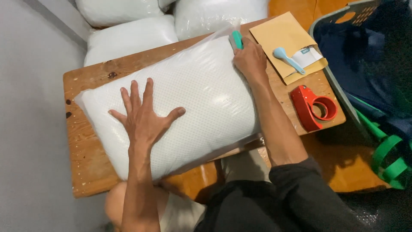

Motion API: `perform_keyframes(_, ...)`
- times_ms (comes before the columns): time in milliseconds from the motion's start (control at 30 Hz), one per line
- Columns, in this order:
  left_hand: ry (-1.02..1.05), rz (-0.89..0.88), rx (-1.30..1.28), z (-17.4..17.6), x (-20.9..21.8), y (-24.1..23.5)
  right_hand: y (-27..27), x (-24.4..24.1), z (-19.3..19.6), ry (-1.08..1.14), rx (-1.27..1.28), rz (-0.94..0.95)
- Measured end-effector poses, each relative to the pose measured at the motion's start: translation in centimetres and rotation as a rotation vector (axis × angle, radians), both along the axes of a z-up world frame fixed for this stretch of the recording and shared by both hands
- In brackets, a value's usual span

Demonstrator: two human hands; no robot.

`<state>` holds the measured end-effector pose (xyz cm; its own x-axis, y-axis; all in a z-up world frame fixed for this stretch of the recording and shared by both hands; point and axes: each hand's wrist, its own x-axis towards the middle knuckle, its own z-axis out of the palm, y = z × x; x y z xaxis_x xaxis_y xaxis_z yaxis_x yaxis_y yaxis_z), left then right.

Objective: The person places a white pillow wrapped in bubble wrap on a low wooden table and scrubs its surface with a teal sponge. The person repeatedly rubs the sponge over the pillow's surface, adjusting the pillow's position as needed.

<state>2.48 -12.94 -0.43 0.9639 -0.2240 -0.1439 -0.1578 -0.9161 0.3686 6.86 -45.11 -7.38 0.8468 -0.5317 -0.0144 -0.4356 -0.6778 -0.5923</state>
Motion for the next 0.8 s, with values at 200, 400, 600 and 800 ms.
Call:
perform_keyframes(200, -0.026, -0.018, 0.004, -0.2, -0.1, 0.1, -2.4, 1.2, -4.6, 0.086, 0.012, -0.057)
perform_keyframes(400, -0.109, -0.043, -0.013, -2.0, -0.3, 0.9, -1.9, 0.2, -3.3, 0.167, 0.156, -0.132)
perform_keyframes(600, -0.655, -0.376, -0.147, -3.9, -1.2, 2.6, -0.1, -2.5, -0.1, -0.199, 0.068, -0.197)
perform_keyframes(800, -0.242, -0.244, -0.003, -2.6, -1.1, 1.6, 12.6, -6.9, 5.0, -0.506, -0.254, 0.292)
